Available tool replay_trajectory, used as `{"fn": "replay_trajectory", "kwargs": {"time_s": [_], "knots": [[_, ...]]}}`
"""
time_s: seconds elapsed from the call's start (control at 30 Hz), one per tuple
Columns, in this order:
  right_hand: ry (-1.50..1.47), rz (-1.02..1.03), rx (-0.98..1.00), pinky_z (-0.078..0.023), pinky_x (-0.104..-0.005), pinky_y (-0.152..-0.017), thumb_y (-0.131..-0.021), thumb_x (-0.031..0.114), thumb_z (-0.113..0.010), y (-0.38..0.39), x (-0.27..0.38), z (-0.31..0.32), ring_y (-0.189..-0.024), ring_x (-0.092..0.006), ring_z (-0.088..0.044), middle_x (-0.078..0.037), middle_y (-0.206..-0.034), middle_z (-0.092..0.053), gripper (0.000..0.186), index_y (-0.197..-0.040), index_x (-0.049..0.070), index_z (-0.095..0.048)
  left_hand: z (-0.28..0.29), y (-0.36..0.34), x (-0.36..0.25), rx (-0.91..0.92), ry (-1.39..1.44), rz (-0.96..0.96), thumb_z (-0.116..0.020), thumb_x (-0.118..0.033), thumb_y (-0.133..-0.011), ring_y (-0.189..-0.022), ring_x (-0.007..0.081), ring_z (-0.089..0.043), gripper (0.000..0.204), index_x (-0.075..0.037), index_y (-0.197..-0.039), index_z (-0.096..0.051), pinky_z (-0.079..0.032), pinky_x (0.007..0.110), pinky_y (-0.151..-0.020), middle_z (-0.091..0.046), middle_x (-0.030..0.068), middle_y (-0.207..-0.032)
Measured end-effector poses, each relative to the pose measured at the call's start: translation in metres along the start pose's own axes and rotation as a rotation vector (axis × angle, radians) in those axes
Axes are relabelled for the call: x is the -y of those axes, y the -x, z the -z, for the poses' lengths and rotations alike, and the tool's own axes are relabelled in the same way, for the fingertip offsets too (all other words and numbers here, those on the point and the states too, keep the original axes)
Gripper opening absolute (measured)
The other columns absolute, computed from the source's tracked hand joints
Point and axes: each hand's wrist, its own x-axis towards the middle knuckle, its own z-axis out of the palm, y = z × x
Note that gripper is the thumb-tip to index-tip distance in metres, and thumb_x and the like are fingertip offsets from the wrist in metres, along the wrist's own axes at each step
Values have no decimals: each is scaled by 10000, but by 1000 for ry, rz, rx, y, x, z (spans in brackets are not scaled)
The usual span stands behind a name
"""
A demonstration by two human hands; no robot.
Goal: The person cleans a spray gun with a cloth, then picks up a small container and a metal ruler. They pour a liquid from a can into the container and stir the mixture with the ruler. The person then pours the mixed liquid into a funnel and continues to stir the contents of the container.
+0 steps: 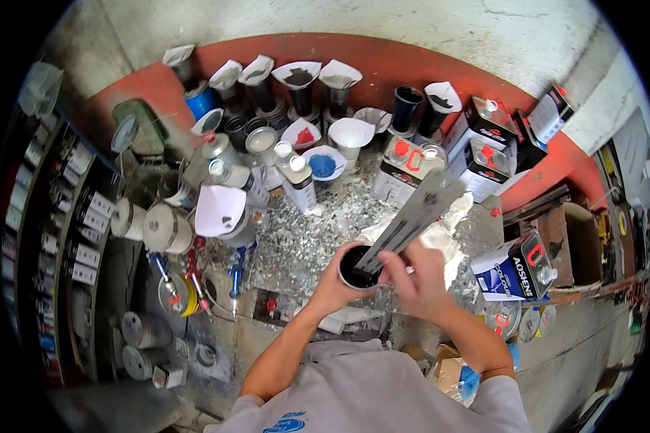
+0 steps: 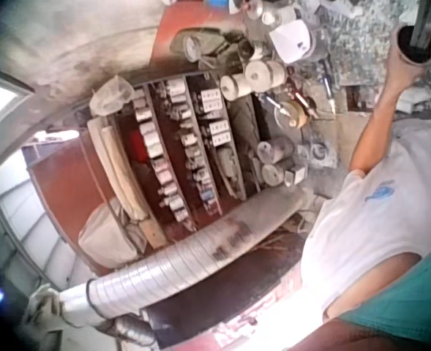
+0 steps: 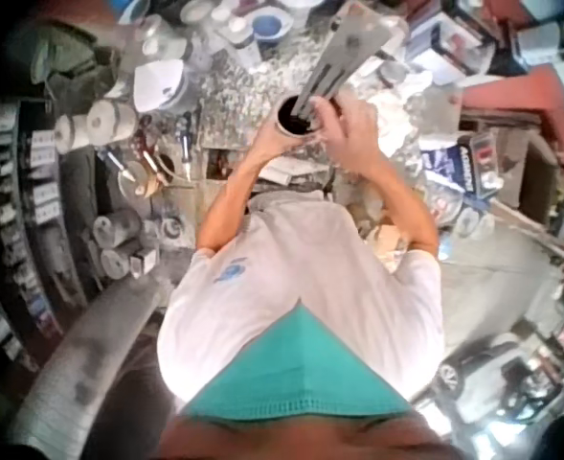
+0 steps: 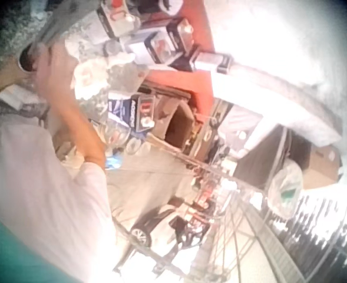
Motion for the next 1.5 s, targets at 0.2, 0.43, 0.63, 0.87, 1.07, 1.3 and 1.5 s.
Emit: {"fn": "replay_trajectory", "kwargs": {"time_s": [0.2,0.43,0.63,0.87,1.07,1.3,1.5], "knots": [[209,125,87,-497,-316,-518,-928,32,-606,14,-58,-1,-573,-208,-669,-93,-653,-642,43,-937,-8,-592,10,2,14,-49,-65,-96,-871,-1,-616,-1211,184,-540,865,-75,-1370,-454,-413,328,-1053,-562,68,-1275],[-83,-126,-79,-519,-262,-543,-989,67,-548,11,-45,-12,-589,-122,-647,-70,-669,-657,104,-963,-29,-580,12,1,22,-28,-131,-62,-875,-20,-615,-1197,194,-555,820,-62,-1328,-473,-433,331,-1024,-575,77,-1257],[-551,-310,-2,-542,-256,-707,-938,44,-626,5,-25,-18,-784,-120,-668,-101,-940,-674,82,-991,-9,-593,20,0,43,30,-184,-89,-903,-79,-610,-1157,195,-577,822,-62,-1319,-488,-447,330,-995,-582,78,-1236],[300,175,216,-482,-340,-682,-846,103,-747,-22,6,22,-768,-211,-630,-72,-853,-662,144,-963,36,-696,32,-5,27,228,-99,-34,-906,-110,-583,-1170,189,-574,835,-58,-1312,-503,-442,334,-1011,-598,78,-1228],[608,277,219,-435,-419,-502,-896,254,-705,-17,-18,14,-512,-363,-562,-166,-569,-560,339,-671,8,-641,39,-12,14,351,-2,36,-896,-68,-588,-1163,167,-574,829,-47,-1322,-510,-426,331,-1032,-621,67,-1244],[426,171,-23,-454,-396,-529,-876,168,-722,-13,2,6,-556,-330,-597,-149,-634,-601,167,-802,19,-707,27,-5,9,161,-10,4,-895,-65,-588,-1113,159,-600,793,-64,-1291,-530,-459,311,-979,-644,63,-1197],[148,-26,275,-508,-341,-624,-889,206,-723,-13,-22,-3,-681,-250,-646,-115,-822,-677,239,-1029,16,-683,31,-6,18,290,-13,72,-902,-102,-599,-1116,160,-595,764,-67,-1275,-549,-463,323,-972,-632,66,-1208]]}}
